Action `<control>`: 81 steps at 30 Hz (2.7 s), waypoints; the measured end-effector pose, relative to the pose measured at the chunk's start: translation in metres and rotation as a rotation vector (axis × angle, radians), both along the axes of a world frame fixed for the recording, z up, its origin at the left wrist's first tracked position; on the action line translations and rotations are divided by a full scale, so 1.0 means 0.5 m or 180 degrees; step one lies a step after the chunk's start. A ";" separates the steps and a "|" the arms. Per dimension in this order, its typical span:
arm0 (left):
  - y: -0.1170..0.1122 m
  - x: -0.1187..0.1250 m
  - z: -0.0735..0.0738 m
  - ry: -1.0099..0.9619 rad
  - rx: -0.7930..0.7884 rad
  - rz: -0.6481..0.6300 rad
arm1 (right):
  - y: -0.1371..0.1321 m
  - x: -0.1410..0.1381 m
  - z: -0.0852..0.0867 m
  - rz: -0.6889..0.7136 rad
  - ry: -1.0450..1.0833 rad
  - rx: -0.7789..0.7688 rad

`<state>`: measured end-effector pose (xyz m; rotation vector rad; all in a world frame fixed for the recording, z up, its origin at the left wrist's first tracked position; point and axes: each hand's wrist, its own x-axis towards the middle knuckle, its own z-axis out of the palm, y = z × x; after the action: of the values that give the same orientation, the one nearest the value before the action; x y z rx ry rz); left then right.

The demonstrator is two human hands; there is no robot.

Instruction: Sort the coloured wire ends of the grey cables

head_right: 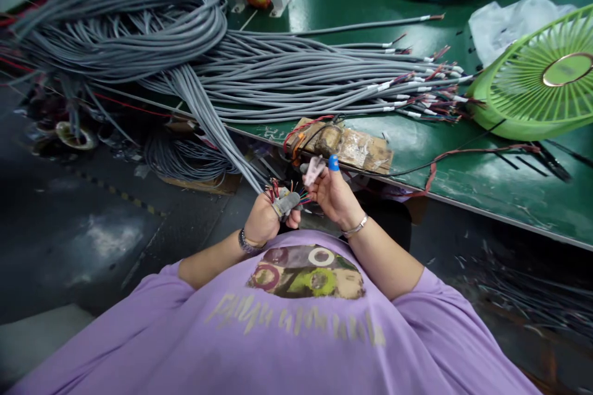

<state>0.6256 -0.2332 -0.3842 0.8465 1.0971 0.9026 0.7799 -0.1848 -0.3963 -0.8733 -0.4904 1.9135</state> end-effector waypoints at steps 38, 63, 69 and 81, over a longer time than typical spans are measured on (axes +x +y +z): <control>-0.012 0.018 -0.015 -0.0038 0.0357 0.0250 | -0.004 -0.007 -0.008 0.0034 0.0324 0.0010; 0.006 0.034 -0.026 0.0041 0.0232 0.0330 | 0.019 -0.026 -0.034 -0.0257 0.0350 -0.0055; 0.002 0.032 -0.020 0.0061 0.0270 0.0330 | 0.010 -0.031 -0.026 -0.0402 0.0358 -0.0095; -0.016 0.020 -0.016 0.0066 0.0425 0.0525 | -0.005 -0.011 -0.004 -0.0062 0.0107 0.0061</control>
<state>0.6358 -0.2412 -0.3921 0.8856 1.1465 1.1166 0.7742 -0.1873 -0.3984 -0.8295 -0.4776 1.8999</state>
